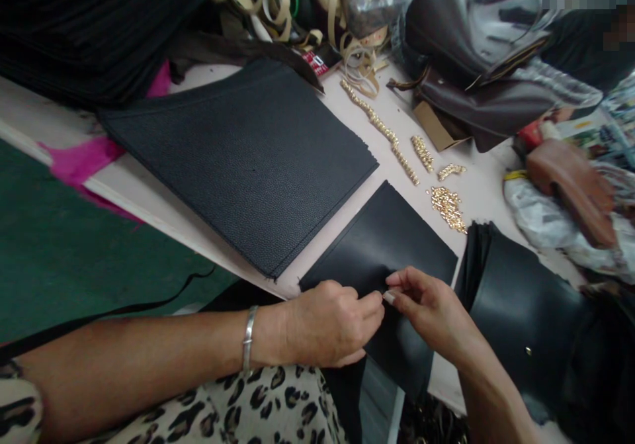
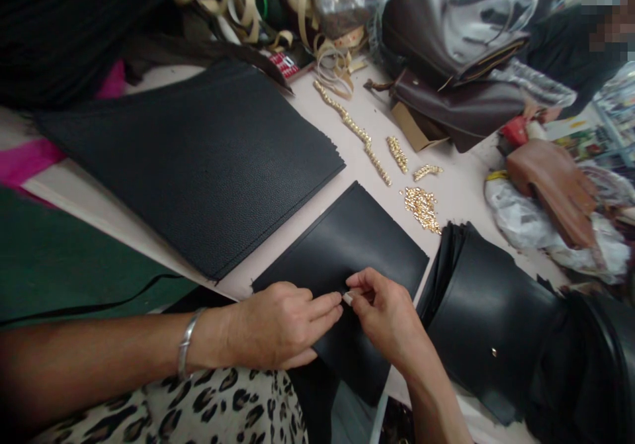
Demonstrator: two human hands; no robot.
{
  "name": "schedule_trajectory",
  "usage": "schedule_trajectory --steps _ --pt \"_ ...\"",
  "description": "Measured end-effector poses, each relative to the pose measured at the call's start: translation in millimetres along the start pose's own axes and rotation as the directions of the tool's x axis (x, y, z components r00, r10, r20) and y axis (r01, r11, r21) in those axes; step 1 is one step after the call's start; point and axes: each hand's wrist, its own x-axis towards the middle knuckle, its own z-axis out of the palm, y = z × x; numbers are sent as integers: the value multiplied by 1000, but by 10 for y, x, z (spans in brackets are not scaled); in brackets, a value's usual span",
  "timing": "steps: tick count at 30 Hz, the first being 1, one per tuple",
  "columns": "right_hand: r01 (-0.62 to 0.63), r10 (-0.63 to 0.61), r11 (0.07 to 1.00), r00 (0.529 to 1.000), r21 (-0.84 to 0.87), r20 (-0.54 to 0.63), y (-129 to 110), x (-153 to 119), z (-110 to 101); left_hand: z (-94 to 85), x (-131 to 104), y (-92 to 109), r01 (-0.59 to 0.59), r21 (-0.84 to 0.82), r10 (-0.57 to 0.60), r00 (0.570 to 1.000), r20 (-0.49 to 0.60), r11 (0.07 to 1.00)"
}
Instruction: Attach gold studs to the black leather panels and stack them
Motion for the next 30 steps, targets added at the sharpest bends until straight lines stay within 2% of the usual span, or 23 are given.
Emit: schedule_trajectory --steps 5,9,13,19,25,30 --pt "-83 64 985 990 149 128 -18 14 -95 31 0 -4 8 -16 -8 1000 -15 1000" --pt "-121 98 964 989 235 107 -32 -9 -92 26 -5 -10 -1 -20 0 1000 -19 1000" --pt "-100 89 987 992 126 86 -60 2 -69 4 -7 -11 -2 -43 1 1000 -14 999" --pt "-272 247 954 951 123 185 -61 101 -91 38 -13 0 -13 -54 11 1000 -21 998" --pt "-198 205 979 957 -53 206 -77 205 -133 30 -14 -20 -33 -97 30 999 -25 995" --pt "-238 265 954 953 -180 145 -237 215 -106 50 -38 -29 -23 -121 24 1000 6 992"
